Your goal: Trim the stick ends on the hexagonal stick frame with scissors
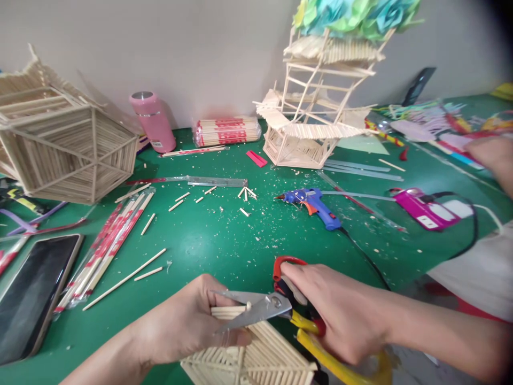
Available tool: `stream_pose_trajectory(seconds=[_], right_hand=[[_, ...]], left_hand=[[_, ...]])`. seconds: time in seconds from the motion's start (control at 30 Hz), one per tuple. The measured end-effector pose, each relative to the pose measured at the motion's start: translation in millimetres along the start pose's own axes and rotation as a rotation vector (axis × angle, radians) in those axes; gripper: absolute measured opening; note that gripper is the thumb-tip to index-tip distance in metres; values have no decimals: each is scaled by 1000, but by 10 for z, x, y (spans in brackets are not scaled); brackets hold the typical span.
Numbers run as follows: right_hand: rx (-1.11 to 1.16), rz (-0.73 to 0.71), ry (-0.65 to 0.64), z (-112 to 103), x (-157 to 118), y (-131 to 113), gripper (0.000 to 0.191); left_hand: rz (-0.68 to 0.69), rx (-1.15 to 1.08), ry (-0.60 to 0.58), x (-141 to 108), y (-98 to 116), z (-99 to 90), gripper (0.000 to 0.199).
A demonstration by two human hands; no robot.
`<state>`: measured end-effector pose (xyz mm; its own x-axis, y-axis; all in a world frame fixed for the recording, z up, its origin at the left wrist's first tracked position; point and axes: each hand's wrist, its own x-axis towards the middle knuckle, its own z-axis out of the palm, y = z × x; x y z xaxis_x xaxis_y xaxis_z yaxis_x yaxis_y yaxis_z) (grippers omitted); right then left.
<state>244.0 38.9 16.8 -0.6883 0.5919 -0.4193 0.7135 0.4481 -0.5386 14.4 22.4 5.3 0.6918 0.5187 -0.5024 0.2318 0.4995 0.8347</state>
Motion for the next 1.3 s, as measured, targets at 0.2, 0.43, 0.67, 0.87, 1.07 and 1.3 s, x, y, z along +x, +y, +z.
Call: stream_pose_trajectory(seconds=[0.2, 0.43, 0.67, 0.87, 1.07, 1.3], right_hand=[[-14, 7, 77, 65, -1, 14, 37], [-47, 62, 128, 82, 0, 9, 40], [2, 78, 53, 53, 5, 15, 36], [127, 82, -108, -59, 12, -10, 30], [125, 94, -100, -60, 13, -20, 29], [-91, 176, 17, 2, 15, -39, 33]], left_hand=[[43, -39, -2, 5, 26, -2, 31], [46, -7, 17, 12, 50, -11, 32], [22, -39, 53, 5, -2, -29, 23], [-4, -106, 79, 4, -55, -24, 16], [8, -111, 70, 6, -58, -26, 13], [11, -41, 72, 12, -57, -42, 31]])
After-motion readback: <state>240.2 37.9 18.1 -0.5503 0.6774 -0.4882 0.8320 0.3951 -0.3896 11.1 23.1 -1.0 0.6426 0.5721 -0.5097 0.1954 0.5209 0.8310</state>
